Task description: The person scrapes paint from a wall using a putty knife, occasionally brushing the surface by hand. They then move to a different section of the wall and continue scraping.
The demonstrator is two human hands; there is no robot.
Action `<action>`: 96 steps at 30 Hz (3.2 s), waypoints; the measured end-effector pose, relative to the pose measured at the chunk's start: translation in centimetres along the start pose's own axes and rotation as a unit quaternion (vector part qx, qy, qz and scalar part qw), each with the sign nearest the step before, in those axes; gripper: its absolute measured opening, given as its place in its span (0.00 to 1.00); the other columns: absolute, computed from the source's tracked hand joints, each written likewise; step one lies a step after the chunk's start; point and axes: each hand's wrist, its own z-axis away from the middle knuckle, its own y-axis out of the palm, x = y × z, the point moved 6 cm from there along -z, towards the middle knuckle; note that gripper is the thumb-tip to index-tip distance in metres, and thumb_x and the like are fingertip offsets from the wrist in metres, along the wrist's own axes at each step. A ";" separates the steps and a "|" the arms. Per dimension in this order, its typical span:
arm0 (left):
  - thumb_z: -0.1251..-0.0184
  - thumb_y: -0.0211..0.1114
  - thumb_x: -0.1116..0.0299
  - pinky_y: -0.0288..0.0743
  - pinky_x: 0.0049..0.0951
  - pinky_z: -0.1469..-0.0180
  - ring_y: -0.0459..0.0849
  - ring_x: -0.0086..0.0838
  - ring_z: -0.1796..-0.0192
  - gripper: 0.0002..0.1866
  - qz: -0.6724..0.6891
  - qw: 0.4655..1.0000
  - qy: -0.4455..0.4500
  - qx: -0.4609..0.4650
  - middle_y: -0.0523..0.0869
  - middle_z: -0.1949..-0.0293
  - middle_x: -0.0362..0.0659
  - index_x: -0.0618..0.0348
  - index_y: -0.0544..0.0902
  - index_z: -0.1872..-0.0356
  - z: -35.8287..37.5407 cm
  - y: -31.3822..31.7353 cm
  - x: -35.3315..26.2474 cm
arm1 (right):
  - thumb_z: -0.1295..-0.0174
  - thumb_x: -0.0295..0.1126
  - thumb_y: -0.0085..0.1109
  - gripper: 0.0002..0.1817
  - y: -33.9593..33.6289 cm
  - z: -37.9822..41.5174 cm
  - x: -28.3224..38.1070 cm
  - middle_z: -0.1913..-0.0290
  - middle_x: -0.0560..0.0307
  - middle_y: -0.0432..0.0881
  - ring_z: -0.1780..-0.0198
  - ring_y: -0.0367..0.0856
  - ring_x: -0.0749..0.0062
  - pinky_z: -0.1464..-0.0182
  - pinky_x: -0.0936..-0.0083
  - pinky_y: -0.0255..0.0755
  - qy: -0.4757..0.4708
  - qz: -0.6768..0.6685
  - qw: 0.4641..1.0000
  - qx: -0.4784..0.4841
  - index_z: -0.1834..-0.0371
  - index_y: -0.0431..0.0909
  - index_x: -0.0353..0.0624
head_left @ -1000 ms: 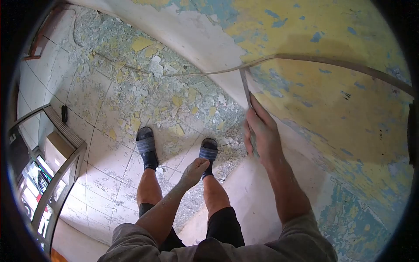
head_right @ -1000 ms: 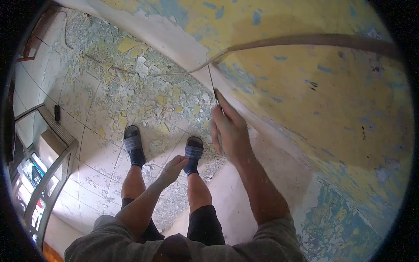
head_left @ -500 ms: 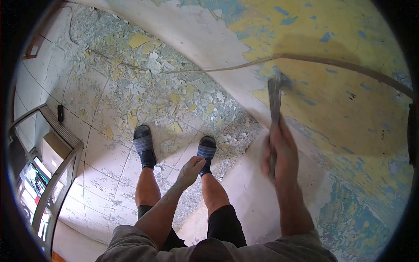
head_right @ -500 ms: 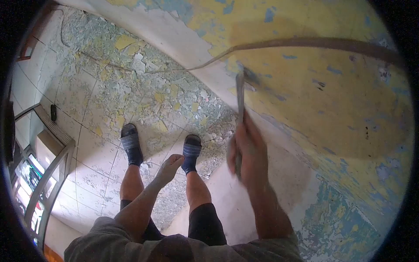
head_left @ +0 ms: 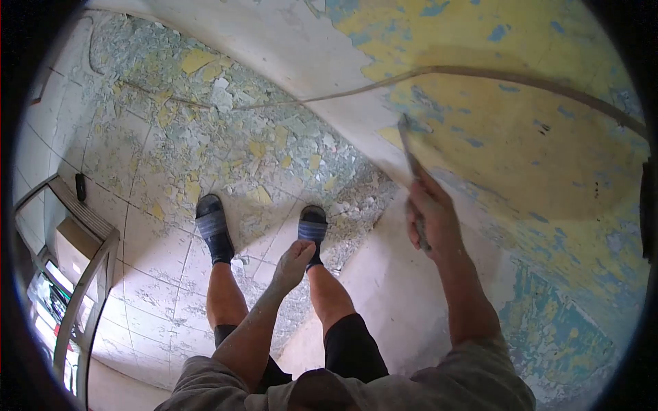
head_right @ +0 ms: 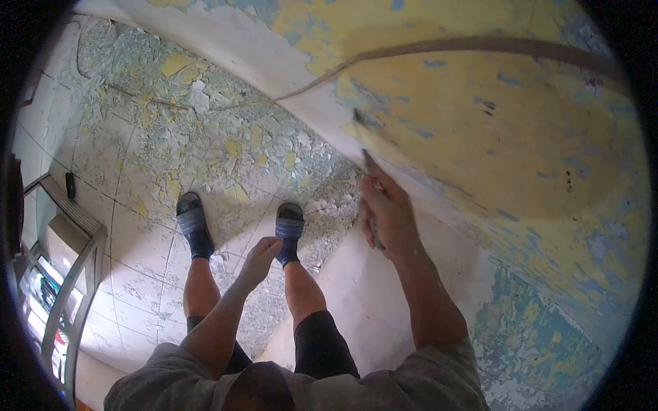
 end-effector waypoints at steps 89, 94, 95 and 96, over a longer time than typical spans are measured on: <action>0.24 0.60 0.60 0.74 0.27 0.46 0.81 0.25 0.51 0.19 0.059 0.998 0.008 -0.036 0.85 0.55 0.44 0.67 0.78 0.46 0.6 -1.6 -2.2 | 0.26 0.41 0.51 0.26 1.5 -0.9 0.0 0.72 0.64 0.72 0.87 0.60 0.86 0.87 0.90 0.54 -0.032 -0.083 0.996 0.013 0.28 0.66 0.45; 0.24 0.60 0.60 0.74 0.27 0.46 0.81 0.24 0.51 0.18 0.044 0.999 0.004 -0.023 0.85 0.55 0.43 0.67 0.78 0.46 0.5 -1.6 -1.9 | 0.25 0.38 0.50 0.29 6.0 -4.8 1.1 0.80 0.63 0.69 0.90 0.56 0.85 0.89 0.85 0.50 -0.026 -0.038 0.996 0.080 0.25 0.62 0.38; 0.23 0.60 0.60 0.74 0.26 0.46 0.81 0.24 0.51 0.18 0.042 0.999 0.001 -0.023 0.85 0.55 0.43 0.67 0.78 0.46 0.5 -1.5 -1.7 | 0.25 0.40 0.51 0.27 5.5 -2.4 0.7 0.77 0.64 0.71 0.89 0.57 0.86 0.88 0.86 0.51 -0.023 -0.079 0.994 0.073 0.27 0.64 0.41; 0.23 0.60 0.60 0.74 0.26 0.46 0.81 0.24 0.51 0.18 0.046 0.999 0.001 -0.020 0.85 0.55 0.43 0.67 0.78 0.46 0.5 -1.3 -1.8 | 0.26 0.42 0.53 0.26 5.0 -0.5 0.4 0.73 0.65 0.72 0.88 0.59 0.86 0.87 0.87 0.52 -0.020 -0.119 0.991 0.065 0.29 0.66 0.44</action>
